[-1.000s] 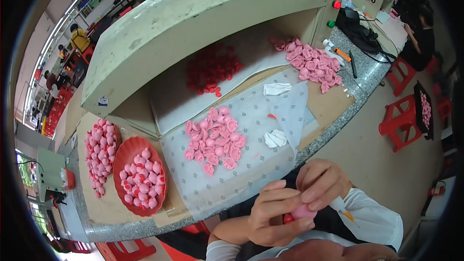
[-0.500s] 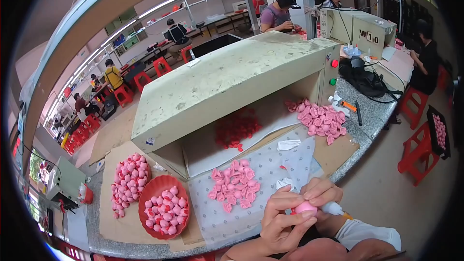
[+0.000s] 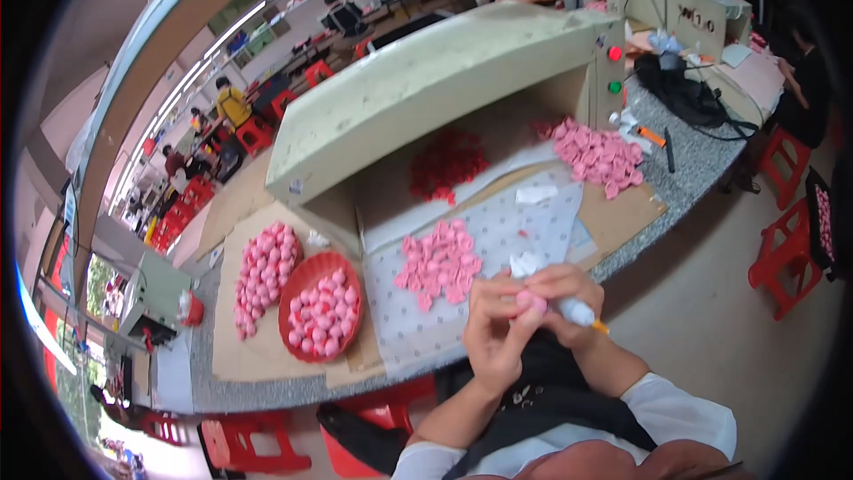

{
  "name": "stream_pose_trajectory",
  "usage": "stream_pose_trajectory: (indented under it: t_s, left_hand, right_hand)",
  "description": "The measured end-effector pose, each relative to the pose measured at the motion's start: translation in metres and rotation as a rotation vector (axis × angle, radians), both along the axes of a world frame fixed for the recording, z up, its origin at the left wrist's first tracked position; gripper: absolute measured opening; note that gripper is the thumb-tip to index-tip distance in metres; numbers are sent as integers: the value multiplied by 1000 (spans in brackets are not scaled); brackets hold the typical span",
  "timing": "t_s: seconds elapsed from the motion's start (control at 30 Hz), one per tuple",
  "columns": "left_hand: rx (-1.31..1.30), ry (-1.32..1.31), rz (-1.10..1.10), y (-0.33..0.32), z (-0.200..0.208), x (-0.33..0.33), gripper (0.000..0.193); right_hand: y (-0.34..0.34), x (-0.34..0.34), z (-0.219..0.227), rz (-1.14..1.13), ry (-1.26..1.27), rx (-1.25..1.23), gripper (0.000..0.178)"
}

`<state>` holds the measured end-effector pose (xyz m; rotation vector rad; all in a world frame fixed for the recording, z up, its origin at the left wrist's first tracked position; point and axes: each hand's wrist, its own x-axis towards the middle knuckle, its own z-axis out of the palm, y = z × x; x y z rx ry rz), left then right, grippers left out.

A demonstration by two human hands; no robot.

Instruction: Assembling small toy figures by applying glue to components and joining them together.

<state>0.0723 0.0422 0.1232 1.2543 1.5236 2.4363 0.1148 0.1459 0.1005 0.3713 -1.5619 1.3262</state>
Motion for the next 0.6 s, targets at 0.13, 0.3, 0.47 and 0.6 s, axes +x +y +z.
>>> stream_pose_trajectory:
  t_s: [0.13,0.3,0.47,0.6]
  left_hand:
    - [61,-197,-186,-5,-19,5,15]
    - [31,-293,-240,-22,-34,7,31]
    - [5,-368,-281,-43,-43,19,36]
    - [-13,-512,-328,-47,-36,19,33]
  right_hand:
    - [-7,9,-9,26,-63,-51,27]
    - [-15,15,-23,41,-117,-28,30]
    - [-33,27,-25,37,-128,-1,36]
    - [-31,25,-15,-73,-151,180,38]
